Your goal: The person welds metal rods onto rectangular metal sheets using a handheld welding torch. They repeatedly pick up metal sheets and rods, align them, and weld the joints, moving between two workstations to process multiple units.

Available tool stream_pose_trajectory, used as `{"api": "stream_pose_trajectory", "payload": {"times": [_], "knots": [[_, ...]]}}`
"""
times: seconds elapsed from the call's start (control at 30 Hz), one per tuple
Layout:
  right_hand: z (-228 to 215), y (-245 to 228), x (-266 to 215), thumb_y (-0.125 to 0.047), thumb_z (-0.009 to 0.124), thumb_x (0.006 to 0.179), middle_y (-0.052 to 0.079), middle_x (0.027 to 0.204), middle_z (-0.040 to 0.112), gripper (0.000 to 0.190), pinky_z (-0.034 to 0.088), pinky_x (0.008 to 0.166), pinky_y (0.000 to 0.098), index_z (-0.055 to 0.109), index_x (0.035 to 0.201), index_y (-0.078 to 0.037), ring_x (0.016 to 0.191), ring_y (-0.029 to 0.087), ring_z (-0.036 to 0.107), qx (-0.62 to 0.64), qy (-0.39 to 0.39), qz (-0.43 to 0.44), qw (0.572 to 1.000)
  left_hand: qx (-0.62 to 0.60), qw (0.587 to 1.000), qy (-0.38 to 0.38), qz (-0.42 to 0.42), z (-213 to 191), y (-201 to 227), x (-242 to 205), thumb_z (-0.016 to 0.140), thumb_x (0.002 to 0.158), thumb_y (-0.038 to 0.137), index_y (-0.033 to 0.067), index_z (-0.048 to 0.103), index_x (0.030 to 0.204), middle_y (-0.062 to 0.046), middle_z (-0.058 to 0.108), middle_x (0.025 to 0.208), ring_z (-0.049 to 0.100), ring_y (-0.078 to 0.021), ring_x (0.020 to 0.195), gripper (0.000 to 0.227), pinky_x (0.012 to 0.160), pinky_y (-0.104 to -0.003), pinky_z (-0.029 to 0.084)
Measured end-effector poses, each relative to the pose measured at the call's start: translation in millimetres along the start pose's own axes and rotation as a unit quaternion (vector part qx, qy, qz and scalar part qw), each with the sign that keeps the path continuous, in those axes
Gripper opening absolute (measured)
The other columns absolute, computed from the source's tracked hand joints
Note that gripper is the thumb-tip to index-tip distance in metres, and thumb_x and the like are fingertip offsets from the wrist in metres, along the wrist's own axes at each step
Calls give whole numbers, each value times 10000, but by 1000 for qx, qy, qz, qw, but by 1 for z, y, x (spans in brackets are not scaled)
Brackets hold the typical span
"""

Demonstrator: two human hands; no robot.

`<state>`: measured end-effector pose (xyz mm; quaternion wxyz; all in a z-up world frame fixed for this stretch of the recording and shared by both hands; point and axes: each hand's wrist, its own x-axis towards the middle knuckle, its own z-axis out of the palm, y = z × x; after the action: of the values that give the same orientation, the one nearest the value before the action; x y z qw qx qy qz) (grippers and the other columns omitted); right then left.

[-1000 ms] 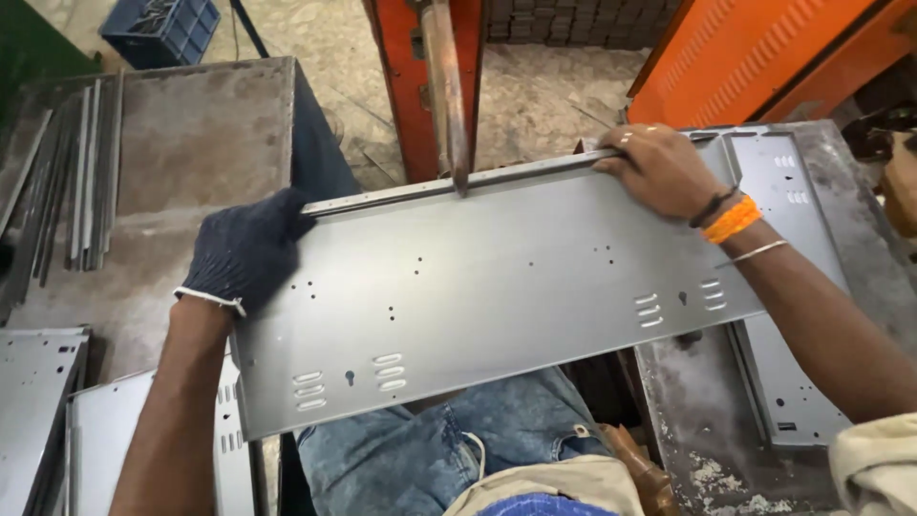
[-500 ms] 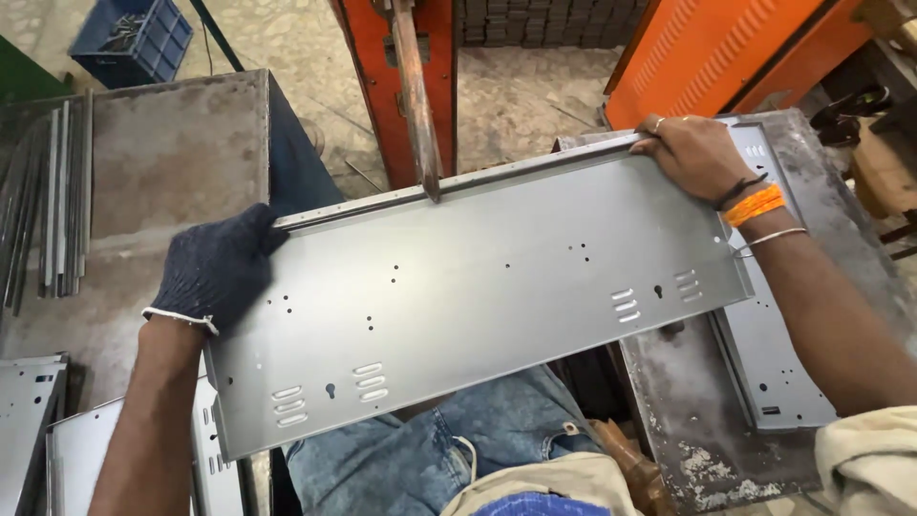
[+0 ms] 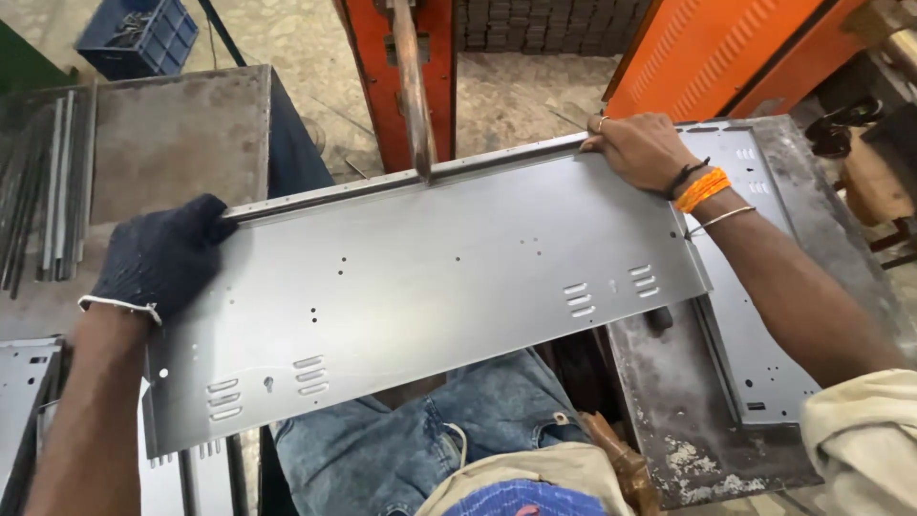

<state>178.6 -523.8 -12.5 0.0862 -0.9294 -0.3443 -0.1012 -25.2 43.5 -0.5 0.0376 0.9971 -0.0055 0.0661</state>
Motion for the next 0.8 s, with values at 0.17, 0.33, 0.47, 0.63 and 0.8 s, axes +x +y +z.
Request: {"api": "stream_pose_trajectory", "payload": {"times": [0.17,0.33,0.47,0.63,0.8], "knots": [[6,6,7,-260,521,1085,158,674,645,233,450,615,507,643,997,-82,637,370,644,-26,-7,-4,1000,-4,1000,13,-11,4,-5,-7,640,935,254,164,707,1115,-216,727,886,700,-442,853,213,749,-572,526],[1,1,6,-257,526,1077,156,689,654,227,444,610,505,641,1006,-75,632,369,635,-23,-2,-18,1000,-14,1000,19,-12,9,-4,-10,629,987,297,147,697,1083,-212,724,885,698,-439,854,190,752,-559,529],[3,0,4,-277,545,1063,169,697,652,236,445,612,508,637,1016,-65,628,379,628,-16,-1,-16,1000,-24,998,60,13,7,-2,-10,631,1005,325,148,689,1095,-210,721,900,693,-436,850,207,751,-559,525],[2,1,6,-276,540,1053,170,759,669,230,459,655,514,613,1008,-62,713,397,643,-6,15,-41,999,-32,999,23,-6,17,-9,-7,630,976,320,150,685,1034,-198,722,852,697,-435,826,188,711,-563,522],[-9,6,-6,-328,552,1069,194,740,660,275,470,660,525,630,1041,-66,725,418,650,-47,-12,-1,999,-54,996,60,30,14,6,-3,629,993,307,128,672,1060,-211,703,845,689,-437,823,196,714,-549,522]]}}
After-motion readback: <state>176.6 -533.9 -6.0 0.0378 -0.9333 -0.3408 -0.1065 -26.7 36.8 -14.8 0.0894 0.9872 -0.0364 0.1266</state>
